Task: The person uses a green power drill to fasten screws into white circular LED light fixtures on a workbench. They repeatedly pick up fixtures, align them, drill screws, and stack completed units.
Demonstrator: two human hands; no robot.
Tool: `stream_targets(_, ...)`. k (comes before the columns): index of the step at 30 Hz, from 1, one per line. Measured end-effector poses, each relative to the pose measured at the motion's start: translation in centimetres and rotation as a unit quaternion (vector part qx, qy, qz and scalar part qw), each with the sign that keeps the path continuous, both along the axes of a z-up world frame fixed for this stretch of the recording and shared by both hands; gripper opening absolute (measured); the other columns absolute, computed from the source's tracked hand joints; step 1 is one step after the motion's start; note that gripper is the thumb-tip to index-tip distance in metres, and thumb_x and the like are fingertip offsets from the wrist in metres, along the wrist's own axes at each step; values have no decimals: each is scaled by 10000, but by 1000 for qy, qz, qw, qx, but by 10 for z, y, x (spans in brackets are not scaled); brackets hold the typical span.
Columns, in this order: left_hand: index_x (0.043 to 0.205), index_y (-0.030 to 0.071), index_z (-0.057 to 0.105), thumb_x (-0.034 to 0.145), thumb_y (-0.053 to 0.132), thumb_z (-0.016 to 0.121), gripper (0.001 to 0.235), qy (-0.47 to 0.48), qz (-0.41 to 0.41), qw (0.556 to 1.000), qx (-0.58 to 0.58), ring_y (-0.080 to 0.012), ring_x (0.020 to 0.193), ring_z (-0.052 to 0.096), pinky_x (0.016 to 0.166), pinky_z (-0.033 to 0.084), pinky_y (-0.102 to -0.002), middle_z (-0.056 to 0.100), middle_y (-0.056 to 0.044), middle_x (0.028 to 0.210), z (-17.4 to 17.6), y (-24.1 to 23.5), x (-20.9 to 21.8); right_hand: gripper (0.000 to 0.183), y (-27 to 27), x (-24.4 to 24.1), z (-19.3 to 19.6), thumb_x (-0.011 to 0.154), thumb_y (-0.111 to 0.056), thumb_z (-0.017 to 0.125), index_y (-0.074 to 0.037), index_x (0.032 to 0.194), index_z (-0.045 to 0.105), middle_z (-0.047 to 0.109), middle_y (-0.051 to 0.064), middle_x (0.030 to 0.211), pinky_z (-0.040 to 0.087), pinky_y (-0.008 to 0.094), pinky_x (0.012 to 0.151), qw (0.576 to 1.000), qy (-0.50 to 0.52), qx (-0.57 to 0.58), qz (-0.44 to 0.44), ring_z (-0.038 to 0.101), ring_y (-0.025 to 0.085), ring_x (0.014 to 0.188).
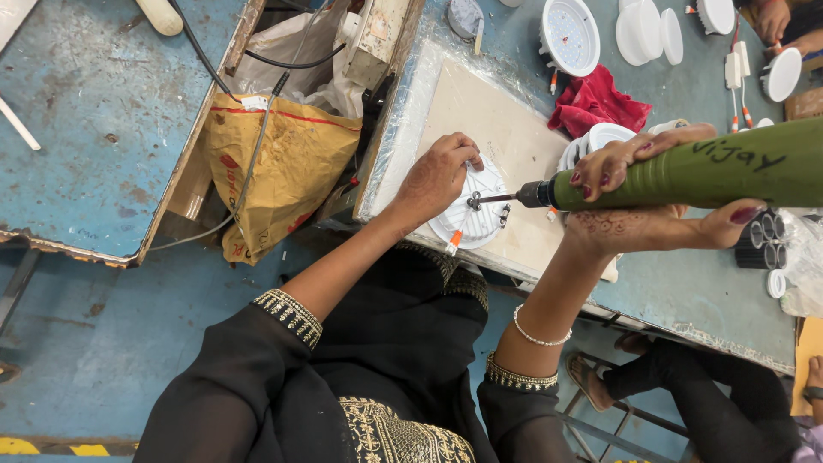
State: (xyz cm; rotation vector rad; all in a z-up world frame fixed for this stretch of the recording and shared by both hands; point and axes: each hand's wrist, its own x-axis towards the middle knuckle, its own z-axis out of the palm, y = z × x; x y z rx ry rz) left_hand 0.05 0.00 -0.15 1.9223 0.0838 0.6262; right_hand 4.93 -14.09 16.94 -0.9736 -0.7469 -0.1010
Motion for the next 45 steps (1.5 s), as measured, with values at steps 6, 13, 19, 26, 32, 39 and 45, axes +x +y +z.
stream_targets(6,909,39,722,895,-46,547,194,-8,2,1000,-5,-244,1091,631,991,514,-372,639,-73,1099,1,0,-1,843,-8,5,-5,914,-809,389,32,869,441,422,137,632,414,346,364,999,-19,-14,25,493,239,433)
stream_targets(13,913,37,719,896,-46,536,202,-9,3,1000,-5,-246,1092,630,995,509,-371,639,-75,1096,1,0,-2,898,-16,26,-4,809,-925,346,-37,867,470,464,97,523,397,298,321,984,-66,-64,151,493,169,329)
stream_targets(19,914,40,721,884,-68,525,226,-5,12,1000,-9,-245,1093,631,990,509,-373,643,-73,1093,1,-3,-2,906,-16,26,-10,774,-923,314,-39,894,470,443,103,502,387,312,336,978,-99,-78,166,478,174,340)
stream_targets(26,915,39,724,900,-55,533,213,0,11,1000,-21,-248,1096,632,984,507,-380,652,-70,1094,5,-2,-3,851,-9,20,-12,839,-865,317,-27,917,441,414,86,521,383,304,341,983,-51,-43,169,472,180,366)
stream_targets(32,904,37,723,900,-46,536,204,-11,7,1000,-15,-252,1102,633,1000,505,-376,658,-77,1106,5,0,-4,824,-10,17,-10,914,-813,385,8,952,434,442,106,599,366,298,334,989,-9,9,144,446,191,391)
stream_targets(39,899,33,721,893,-50,526,212,-13,6,1000,-22,-259,1096,634,997,505,-381,663,-86,1092,4,0,-4,781,-7,11,-9,920,-779,414,1,962,441,471,112,633,382,297,322,991,0,33,132,472,203,402)
stream_targets(45,900,32,721,895,-51,523,215,-7,6,1000,-28,-255,1091,636,990,506,-380,663,-84,1088,5,-1,-4,802,2,2,-8,943,-805,374,-6,877,415,409,77,588,395,314,342,997,-7,10,81,465,193,405)
